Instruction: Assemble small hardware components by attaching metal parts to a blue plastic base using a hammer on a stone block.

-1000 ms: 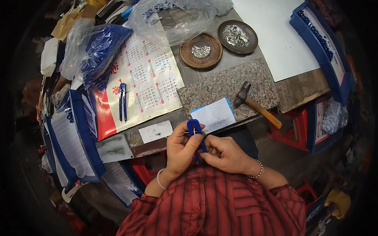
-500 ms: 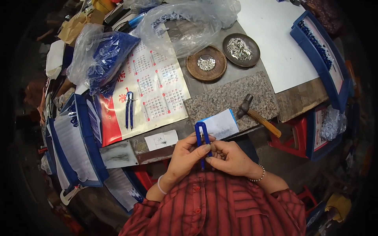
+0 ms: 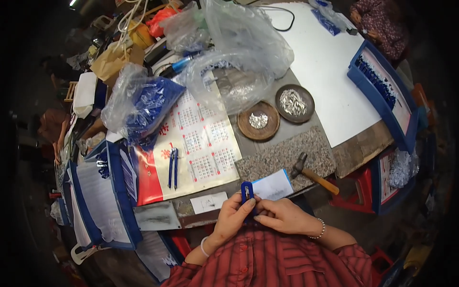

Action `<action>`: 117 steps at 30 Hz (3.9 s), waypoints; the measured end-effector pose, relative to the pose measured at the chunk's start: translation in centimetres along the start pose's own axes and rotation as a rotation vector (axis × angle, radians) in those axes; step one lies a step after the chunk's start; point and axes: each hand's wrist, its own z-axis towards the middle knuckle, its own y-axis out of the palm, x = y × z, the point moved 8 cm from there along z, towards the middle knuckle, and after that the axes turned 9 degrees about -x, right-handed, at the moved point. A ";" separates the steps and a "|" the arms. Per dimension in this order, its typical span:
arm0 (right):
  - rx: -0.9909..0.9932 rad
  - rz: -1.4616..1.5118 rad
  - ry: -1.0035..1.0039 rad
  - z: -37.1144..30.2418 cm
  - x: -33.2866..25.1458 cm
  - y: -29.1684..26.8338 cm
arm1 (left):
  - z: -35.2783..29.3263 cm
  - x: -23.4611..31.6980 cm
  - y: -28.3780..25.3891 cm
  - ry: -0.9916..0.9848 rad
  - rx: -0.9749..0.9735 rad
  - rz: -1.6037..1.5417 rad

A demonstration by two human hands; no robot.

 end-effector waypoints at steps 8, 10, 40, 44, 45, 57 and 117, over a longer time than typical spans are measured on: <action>0.314 -0.496 -0.305 2.4 -10.1 -9.9 | 0.0 -0.6 -0.7 -0.109 0.031 -0.175; 0.356 -0.564 -0.410 6.1 -12.5 -11.9 | 0.2 -0.8 -0.9 -0.126 0.025 -0.202; -0.008 0.232 0.000 4.1 -5.4 -9.1 | -1.2 2.2 1.0 -0.137 -0.195 -0.211; -0.003 0.301 0.043 2.9 -3.2 -7.9 | -1.6 1.0 2.3 -0.188 -0.234 -0.233; -0.026 0.332 0.040 2.7 -2.9 -7.5 | -1.8 0.8 2.7 -0.203 -0.247 -0.254; -0.154 0.338 0.024 2.4 -2.4 -5.7 | -2.6 0.4 3.8 -0.222 -0.258 -0.288; -0.029 0.459 -0.179 3.4 -1.4 -2.7 | -1.6 0.9 3.5 -0.201 -0.198 -0.349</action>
